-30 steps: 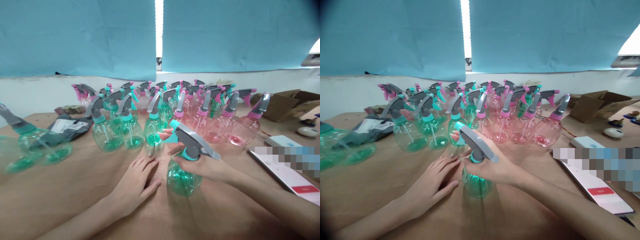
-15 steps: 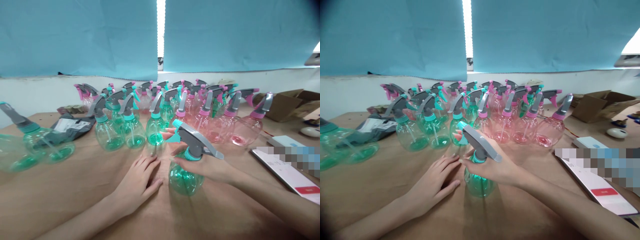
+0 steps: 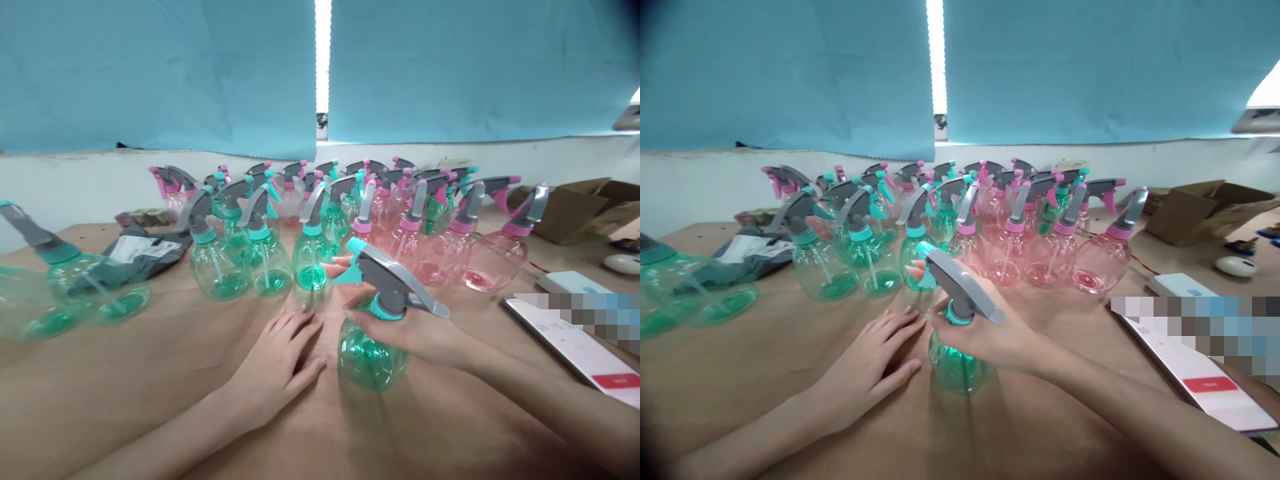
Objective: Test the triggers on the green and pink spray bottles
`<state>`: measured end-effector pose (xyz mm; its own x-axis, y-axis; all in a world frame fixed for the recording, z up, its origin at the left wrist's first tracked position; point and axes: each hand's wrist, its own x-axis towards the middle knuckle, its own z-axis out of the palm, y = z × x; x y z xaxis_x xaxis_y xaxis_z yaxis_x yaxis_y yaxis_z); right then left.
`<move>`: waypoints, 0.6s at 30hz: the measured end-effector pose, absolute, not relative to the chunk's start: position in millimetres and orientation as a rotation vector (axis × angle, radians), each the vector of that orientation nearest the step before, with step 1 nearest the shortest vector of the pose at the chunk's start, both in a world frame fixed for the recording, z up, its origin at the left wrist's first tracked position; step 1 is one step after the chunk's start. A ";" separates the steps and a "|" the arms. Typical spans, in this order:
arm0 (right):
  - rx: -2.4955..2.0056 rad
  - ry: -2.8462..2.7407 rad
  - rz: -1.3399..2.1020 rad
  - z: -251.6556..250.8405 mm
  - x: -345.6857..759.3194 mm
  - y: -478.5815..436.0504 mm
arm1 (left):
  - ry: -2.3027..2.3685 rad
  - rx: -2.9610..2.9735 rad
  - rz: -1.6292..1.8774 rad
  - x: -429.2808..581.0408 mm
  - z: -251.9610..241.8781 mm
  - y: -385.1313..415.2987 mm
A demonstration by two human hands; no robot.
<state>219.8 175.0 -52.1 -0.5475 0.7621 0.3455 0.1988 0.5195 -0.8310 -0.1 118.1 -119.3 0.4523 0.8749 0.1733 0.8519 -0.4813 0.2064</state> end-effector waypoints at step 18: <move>-0.745 -1.989 0.963 -49.2 218.6 173.7 | 1.547 2.595 0.369 1.6 -116.9 118.1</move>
